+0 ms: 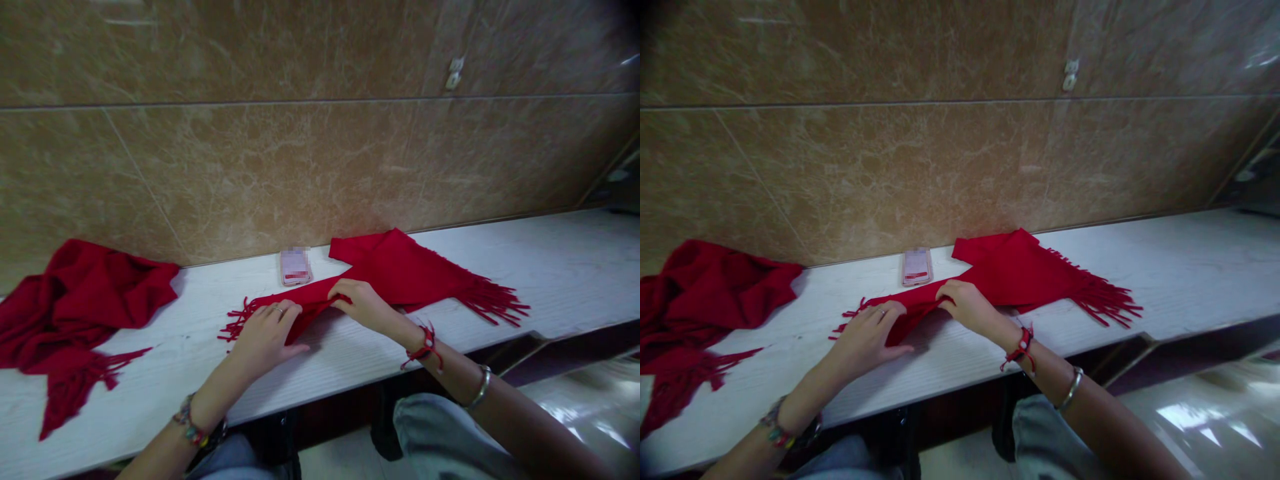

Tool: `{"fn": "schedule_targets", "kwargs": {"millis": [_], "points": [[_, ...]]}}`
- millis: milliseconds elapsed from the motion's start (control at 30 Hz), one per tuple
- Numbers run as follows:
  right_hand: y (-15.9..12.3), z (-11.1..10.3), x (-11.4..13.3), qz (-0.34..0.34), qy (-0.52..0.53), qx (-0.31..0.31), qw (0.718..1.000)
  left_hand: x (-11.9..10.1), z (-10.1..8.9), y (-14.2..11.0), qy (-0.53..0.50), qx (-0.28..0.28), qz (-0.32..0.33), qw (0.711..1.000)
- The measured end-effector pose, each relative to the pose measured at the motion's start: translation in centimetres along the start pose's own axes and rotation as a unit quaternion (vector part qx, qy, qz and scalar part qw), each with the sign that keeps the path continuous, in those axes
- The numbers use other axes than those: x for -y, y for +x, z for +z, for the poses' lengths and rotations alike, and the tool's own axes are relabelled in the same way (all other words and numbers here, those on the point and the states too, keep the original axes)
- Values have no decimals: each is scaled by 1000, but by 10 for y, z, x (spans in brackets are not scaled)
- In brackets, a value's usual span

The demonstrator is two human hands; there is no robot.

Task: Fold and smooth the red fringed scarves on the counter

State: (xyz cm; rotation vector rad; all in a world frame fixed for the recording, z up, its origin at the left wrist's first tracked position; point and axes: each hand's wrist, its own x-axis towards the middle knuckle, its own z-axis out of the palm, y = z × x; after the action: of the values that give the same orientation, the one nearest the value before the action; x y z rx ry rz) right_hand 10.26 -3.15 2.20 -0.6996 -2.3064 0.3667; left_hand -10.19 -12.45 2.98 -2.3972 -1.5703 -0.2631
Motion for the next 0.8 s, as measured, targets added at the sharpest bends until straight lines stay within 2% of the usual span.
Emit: {"fn": "schedule_targets", "kwargs": {"millis": [100, 200, 267, 367, 500, 567, 667, 800], "points": [[-1, 0, 1, 9, 4, -5, 1000, -7, 18, 6, 38, -20, -11, 999], [-1, -1, 0, 12, 5, -22, 1000, -7, 20, 5, 62, -36, -12, 997], [-1, -1, -1, 18, 4, -33, 999, -5, 15, 3, 64, -44, -19, 997], [1, -3, -2, 26, 6, -43, 999, 2, 1, 0, 49, -44, -66, 996], [7, -9, -1, 24, 1, -32, 999, 22, -17, 7, 41, -25, -118, 992], [11, -14, -1, 20, -6, -28, 999, 35, -27, 18, 34, -1, -95, 995], [17, -25, -1, 13, -27, -38, 999, 51, -45, 44, 16, 41, -27, 999], [22, -37, -4, 19, -56, -64, 996, 58, -64, 76, -42, 66, 68, 995]]}}
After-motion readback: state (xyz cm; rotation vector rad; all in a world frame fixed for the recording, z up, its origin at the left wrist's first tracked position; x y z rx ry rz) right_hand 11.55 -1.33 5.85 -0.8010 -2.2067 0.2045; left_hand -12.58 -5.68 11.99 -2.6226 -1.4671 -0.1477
